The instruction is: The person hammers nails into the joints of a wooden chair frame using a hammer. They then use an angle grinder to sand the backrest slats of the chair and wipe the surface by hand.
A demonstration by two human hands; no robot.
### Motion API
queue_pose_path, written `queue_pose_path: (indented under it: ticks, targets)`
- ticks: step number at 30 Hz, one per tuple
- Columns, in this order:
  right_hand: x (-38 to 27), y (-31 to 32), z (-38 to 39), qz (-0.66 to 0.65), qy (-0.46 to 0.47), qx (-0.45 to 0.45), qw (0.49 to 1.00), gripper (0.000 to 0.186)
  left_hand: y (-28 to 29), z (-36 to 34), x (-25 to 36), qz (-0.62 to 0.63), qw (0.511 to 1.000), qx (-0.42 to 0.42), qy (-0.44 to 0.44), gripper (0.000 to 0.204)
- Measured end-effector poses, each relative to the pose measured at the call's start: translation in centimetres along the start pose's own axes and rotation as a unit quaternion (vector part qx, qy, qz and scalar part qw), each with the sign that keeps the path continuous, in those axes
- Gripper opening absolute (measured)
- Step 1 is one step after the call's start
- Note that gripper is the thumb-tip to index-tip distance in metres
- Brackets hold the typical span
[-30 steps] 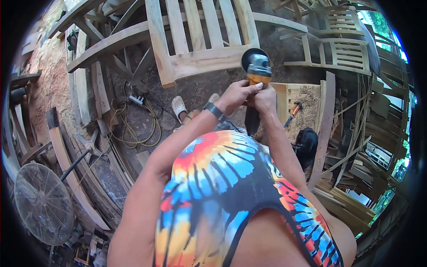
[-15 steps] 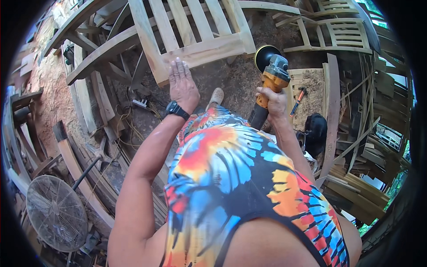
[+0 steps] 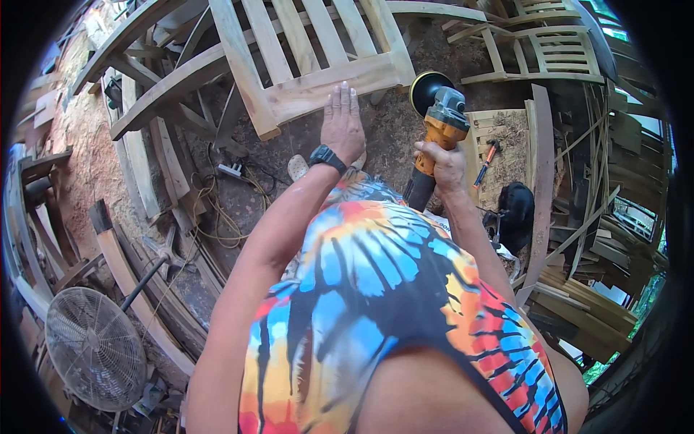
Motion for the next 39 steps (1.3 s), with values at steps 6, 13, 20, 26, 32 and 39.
queue_pose_path:
  ticks: [6,13,20,26,32,39]
  targets:
    - [-0.2,-0.9,0.0,0.017,-0.002,-0.030,0.999,0.028,4.4,3.9,-3.4,-0.055,0.995,-0.068,0.038,0.076]
    - [-0.2,-4.3,-2.2,0.161,0.008,-0.102,0.982,0.034,15.3,6.0,-1.3,0.095,0.966,-0.165,0.173,0.075]
    - [0.6,-12.7,-4.0,0.214,-0.038,-0.242,0.946,0.035,12.8,6.0,2.1,0.763,0.500,0.020,0.410,0.056]
    - [0.7,-14.5,-3.1,0.261,-0.061,-0.283,0.921,0.033,13.7,4.1,0.1,0.717,0.538,0.059,0.439,0.057]
    - [1.2,-14.8,-3.8,0.219,-0.046,-0.294,0.929,0.026,12.4,3.1,0.0,0.682,0.567,0.066,0.457,0.043]
    - [0.0,-11.2,-4.6,0.379,-0.008,-0.190,0.906,0.037,9.6,1.8,2.2,0.724,0.539,0.039,0.430,0.043]
Point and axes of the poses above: each hand's wrist, its own z-axis away from the middle knuckle, its own y-axis out of the back of the hand, x = y × z, the point moved 1 cm from there along -z, towards the middle knuckle, and after that the axes turned 12 degrees about -y, right-handed, at the moved point
